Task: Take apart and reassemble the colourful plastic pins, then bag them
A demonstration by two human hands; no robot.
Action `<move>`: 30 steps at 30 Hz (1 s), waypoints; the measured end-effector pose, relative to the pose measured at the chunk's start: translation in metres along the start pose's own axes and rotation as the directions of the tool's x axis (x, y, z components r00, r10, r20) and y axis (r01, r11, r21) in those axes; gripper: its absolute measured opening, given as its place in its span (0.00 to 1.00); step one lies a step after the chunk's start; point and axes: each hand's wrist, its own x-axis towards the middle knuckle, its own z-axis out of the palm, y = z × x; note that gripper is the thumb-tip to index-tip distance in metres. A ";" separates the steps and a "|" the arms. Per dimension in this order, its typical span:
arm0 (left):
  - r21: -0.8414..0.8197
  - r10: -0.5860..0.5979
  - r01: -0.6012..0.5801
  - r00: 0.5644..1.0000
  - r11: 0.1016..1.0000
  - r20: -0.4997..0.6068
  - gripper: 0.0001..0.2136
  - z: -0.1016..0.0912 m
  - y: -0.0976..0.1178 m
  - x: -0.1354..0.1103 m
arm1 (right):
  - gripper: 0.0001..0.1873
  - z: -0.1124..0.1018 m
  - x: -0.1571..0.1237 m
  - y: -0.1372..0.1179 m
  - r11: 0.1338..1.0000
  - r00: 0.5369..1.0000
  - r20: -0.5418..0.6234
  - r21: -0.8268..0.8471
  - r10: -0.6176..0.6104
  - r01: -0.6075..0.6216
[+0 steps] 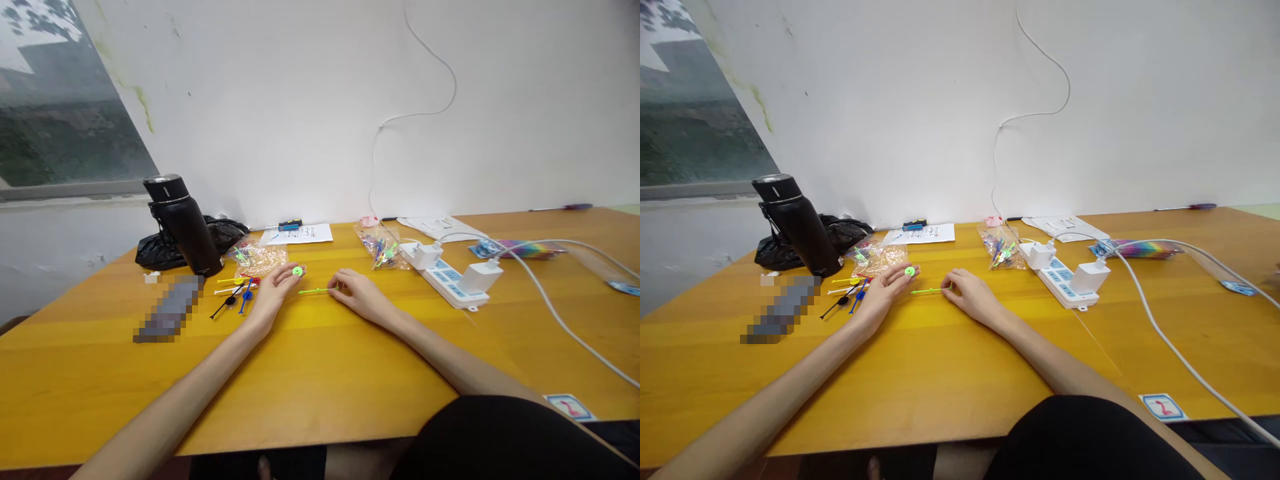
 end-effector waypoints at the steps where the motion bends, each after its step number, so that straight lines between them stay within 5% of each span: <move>1: -0.004 0.005 -0.005 1.000 1.000 0.008 0.23 0.000 0.002 0.000 | 0.04 0.000 0.000 -0.001 0.999 1.000 0.001 0.033 0.009 -0.009; 7: 0.112 0.077 -0.084 0.995 0.990 0.068 0.19 -0.001 0.002 0.001 | 0.06 -0.007 0.001 -0.012 0.982 0.996 -0.012 0.166 -0.088 0.089; 12: 0.098 0.015 -0.032 0.985 0.995 0.170 0.15 0.002 0.001 0.000 | 0.07 -0.008 0.001 -0.017 0.976 0.994 -0.039 0.191 -0.103 0.108; 18: 0.224 0.119 -0.187 0.951 0.956 0.284 0.15 0.006 0.007 -0.006 | 0.07 -0.006 0.001 -0.014 0.972 0.993 -0.092 0.219 -0.067 0.086; 30: 0.209 0.126 -0.195 0.945 0.958 0.303 0.16 0.006 0.003 -0.008 | 0.05 -0.006 0.001 -0.016 0.978 0.989 -0.139 0.195 -0.052 0.079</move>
